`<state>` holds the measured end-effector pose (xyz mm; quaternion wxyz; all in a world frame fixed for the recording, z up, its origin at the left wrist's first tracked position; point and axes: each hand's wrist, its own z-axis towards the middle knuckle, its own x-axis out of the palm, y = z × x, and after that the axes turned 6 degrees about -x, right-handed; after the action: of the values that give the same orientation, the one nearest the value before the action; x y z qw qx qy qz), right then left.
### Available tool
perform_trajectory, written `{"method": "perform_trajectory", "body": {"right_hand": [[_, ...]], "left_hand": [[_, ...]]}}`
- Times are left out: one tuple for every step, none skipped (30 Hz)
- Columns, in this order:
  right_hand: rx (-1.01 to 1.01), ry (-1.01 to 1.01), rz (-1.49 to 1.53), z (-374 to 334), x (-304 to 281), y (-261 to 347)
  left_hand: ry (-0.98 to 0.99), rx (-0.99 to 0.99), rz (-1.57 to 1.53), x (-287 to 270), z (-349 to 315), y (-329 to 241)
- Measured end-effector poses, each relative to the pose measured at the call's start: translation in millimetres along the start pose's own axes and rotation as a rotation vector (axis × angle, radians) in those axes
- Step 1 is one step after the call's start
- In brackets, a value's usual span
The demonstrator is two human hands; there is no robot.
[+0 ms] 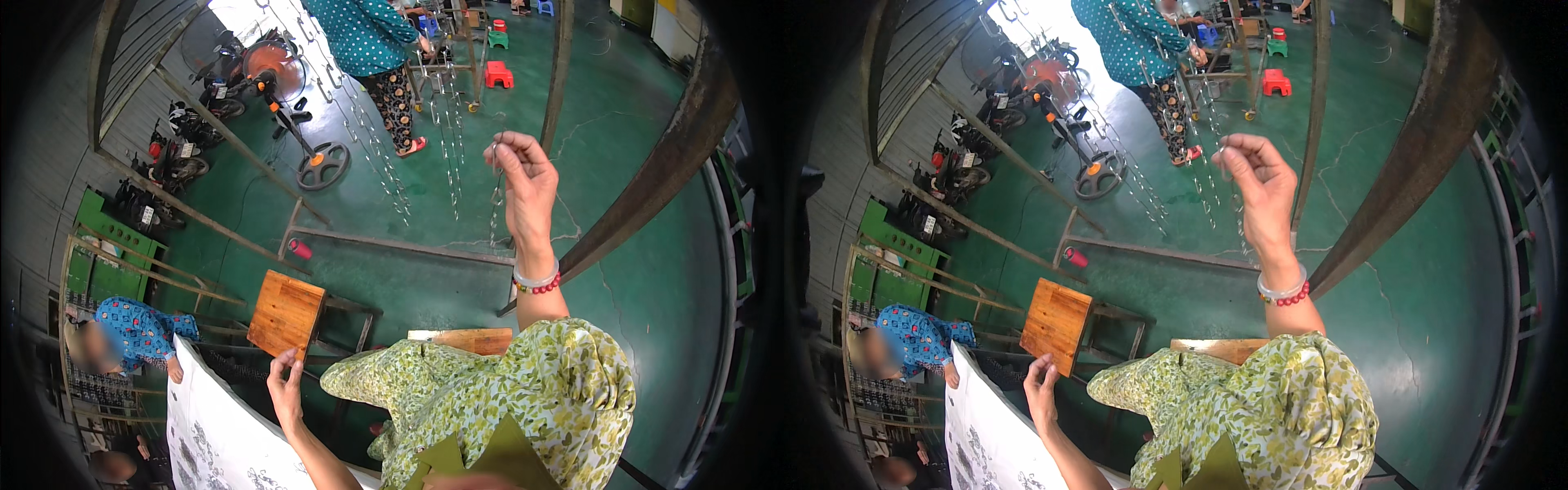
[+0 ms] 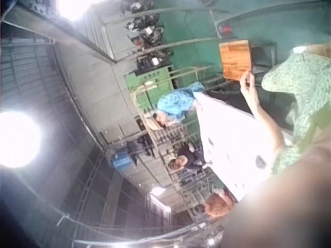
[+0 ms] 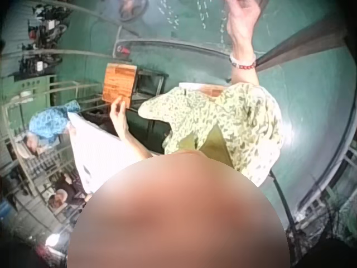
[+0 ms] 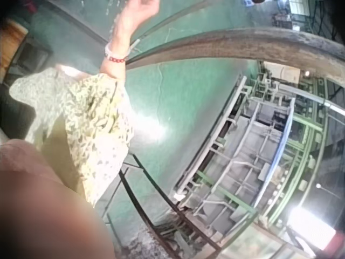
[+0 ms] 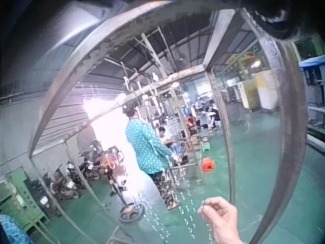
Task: The person repeatedly picks small metal hooks from a table, links them together by hand, and hangs the resulting chains on a nearby metal frame. The person also gathers loose hooks into a pile on the table.
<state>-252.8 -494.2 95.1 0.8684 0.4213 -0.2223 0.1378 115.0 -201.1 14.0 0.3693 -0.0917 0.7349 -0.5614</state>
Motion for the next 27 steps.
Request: {"method": "perform_trajectory", "body": {"right_hand": [[0.002,-0.024,-0.026,5.0,-5.2,-8.1],[-0.012,-0.027,-0.038,10.6,-12.2,-18.9],[-0.003,-0.049,-0.055,16.2,-17.1,-31.1],[0.001,-0.076,-0.075,23.1,-23.0,-42.5],[0.007,-0.101,-0.092,29.9,-27.6,-55.4],[0.032,-0.122,-0.133,36.1,-34.3,-70.1],[0.03,-0.135,-0.139,43.7,-43.3,-87.0],[0.031,-0.144,-0.141,50.5,-51.7,-107.0],[0.029,-0.156,-0.15,57.4,-61.0,-124.5],[0.042,-0.169,-0.145,63.5,-67.4,-139.2],[0.084,-0.168,-0.164,68.9,-72.7,-153.5],[0.124,-0.169,-0.189,74.9,-80.3,-165.2],[0.167,-0.165,-0.206,79.6,-85.1,-179.2],[0.186,-0.153,-0.198,83.4,-91.4,-193.5],[0.234,-0.145,-0.207,86.6,-102.6,-207.6],[0.281,-0.134,-0.211,89.3,-109.0,-217.4],[0.326,-0.125,-0.217,93.0,-116.4,-226.6],[0.38,-0.11,-0.222,94.5,-117.8,-230.9],[0.433,-0.097,-0.229,96.2,-120.1,-234.8],[0.485,-0.085,-0.237,98.5,-122.5,-238.8],[0.505,-0.069,-0.236,98.9,-124.2,-244.3],[0.524,-0.054,-0.235,100.7,-125.7,-250.0],[0.543,-0.04,-0.234,102.1,-128.2,-255.1],[0.552,-0.01,-0.235,104.7,-128.0,-257.5],[0.56,0.02,-0.237,106.9,-128.0,-259.8],[0.569,0.049,-0.239,107.1,-128.4,-261.7],[0.586,0.077,-0.241,106.8,-125.6,-261.0]], "left_hand": [[-0.009,-0.103,-0.047,-9.8,-4.2,18.6],[-0.023,-0.162,-0.069,-15.4,-9.7,33.3],[-0.04,-0.219,-0.09,-20.8,-15.7,45.9],[-0.05,-0.272,-0.112,-25.2,-19.4,58.2],[-0.08,-0.307,-0.119,-31.0,-24.2,75.5],[-0.109,-0.357,-0.138,-33.6,-29.3,85.3],[-0.133,-0.407,-0.16,-34.4,-32.3,94.9],[-0.143,-0.436,-0.153,-38.9,-35.0,110.3],[-0.137,-0.456,-0.131,-40.1,-36.1,118.2],[-0.133,-0.477,-0.109,-40.9,-37.3,124.1],[-0.136,-0.5,-0.085,-42.3,-39.3,126.8],[-0.124,-0.496,-0.083,-41.2,-40.7,124.9],[-0.118,-0.499,-0.079,-44.7,-42.9,125.6],[-0.11,-0.501,-0.075,-48.2,-43.9,126.9],[-0.095,-0.505,-0.068,-48.6,-41.5,126.3],[-0.091,-0.506,-0.056,-48.9,-41.2,124.0],[-0.084,-0.506,-0.044,-48.5,-40.1,121.3],[-0.082,-0.511,-0.032,-48.7,-41.6,119.1],[-0.067,-0.502,-0.018,-48.0,-41.5,116.1],[-0.05,-0.493,-0.004,-46.3,-39.7,112.3],[-0.033,-0.488,0.013,-44.7,-39.0,110.5],[-0.015,-0.486,0.032,-42.6,-37.0,110.5],[0.005,-0.483,0.051,-40.0,-33.9,111.5],[0.022,-0.478,0.066,-37.5,-31.6,111.4],[0.04,-0.472,0.068,-34.8,-30.3,110.3],[0.059,-0.466,0.07,-31.8,-29.2,109.4],[0.073,-0.461,0.071,-30.1,-29.2,108.7]]}}
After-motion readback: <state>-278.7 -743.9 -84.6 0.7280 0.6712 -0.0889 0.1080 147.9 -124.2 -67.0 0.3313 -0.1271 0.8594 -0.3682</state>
